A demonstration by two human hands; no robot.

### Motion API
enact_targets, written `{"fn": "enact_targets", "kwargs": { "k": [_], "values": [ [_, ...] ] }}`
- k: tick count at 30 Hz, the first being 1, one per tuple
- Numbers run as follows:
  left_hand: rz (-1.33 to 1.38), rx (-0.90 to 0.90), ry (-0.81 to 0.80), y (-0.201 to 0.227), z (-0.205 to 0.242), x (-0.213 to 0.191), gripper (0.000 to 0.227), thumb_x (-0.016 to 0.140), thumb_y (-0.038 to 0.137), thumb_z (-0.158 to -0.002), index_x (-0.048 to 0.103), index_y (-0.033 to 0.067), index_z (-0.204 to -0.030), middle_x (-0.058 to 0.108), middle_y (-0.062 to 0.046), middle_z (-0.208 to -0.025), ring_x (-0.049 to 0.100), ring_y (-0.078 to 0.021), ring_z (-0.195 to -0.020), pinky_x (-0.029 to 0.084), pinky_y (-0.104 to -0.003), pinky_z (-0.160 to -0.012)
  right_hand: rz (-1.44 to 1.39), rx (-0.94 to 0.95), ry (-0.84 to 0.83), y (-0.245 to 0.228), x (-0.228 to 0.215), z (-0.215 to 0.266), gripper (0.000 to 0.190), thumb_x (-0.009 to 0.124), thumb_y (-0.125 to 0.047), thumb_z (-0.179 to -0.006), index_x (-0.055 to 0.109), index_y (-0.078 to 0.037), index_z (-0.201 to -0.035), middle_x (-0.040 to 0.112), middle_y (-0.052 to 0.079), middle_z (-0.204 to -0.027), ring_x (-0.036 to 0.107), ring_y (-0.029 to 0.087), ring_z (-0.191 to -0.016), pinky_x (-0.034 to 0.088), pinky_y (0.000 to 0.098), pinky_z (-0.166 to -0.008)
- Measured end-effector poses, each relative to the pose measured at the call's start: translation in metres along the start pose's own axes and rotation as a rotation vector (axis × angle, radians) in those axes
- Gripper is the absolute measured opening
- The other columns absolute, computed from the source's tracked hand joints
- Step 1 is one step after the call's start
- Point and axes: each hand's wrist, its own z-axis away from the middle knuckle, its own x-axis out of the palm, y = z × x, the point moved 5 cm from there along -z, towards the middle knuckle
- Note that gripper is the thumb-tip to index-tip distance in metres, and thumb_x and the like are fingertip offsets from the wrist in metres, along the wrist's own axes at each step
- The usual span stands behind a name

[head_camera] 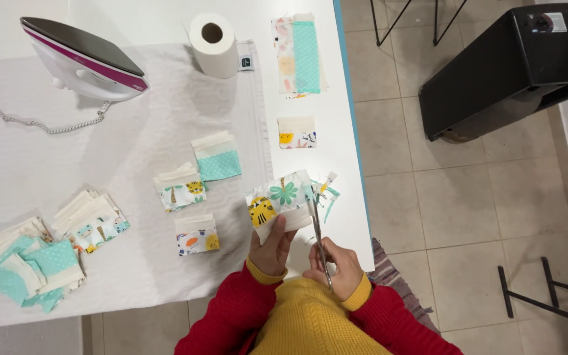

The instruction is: Trimming excess threads and edges from small fabric squares using scissors.

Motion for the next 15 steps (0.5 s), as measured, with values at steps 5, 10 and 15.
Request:
{"fn": "enact_targets", "kwargs": {
  "k": [5,10,15],
  "values": [
    [0.043,-0.019,-0.025,0.010,0.007,0.024,0.026,0.061,0.003,-0.099,0.059,0.0022,-0.125,0.068,-0.012,-0.123,0.068,-0.0255,-0.115,0.060,-0.039,-0.098,0.017,-0.035,0.052,-0.007,-0.005,-0.003,0.031,0.087,-0.009,-0.074,0.059,-0.003,-0.088,0.066,0.007,-0.068,0.065,0.015,-0.061,0.053,0.0292,-0.061],
    [0.048,-0.069,-0.050,0.015,0.007,0.031,0.027,0.061,0.006,-0.100,0.058,-0.0009,-0.126,0.068,-0.014,-0.125,0.067,-0.0273,-0.118,0.059,-0.041,-0.100,0.053,-0.036,0.076,0.005,-0.007,-0.002,0.030,0.086,-0.013,-0.078,0.059,-0.004,-0.085,0.066,0.005,-0.065,0.062,0.011,-0.057,0.051,0.0270,-0.056],
    [0.094,-0.089,-0.068,0.015,0.007,0.043,0.029,0.061,0.005,-0.099,0.058,-0.0007,-0.127,0.068,-0.015,-0.126,0.067,-0.0284,-0.118,0.058,-0.043,-0.101,0.128,0.032,0.110,0.017,-0.010,0.005,0.030,0.087,-0.018,-0.078,0.060,-0.006,-0.081,0.065,0.002,-0.058,0.056,0.010,-0.048,0.045,0.0263,-0.047]
  ]
}}
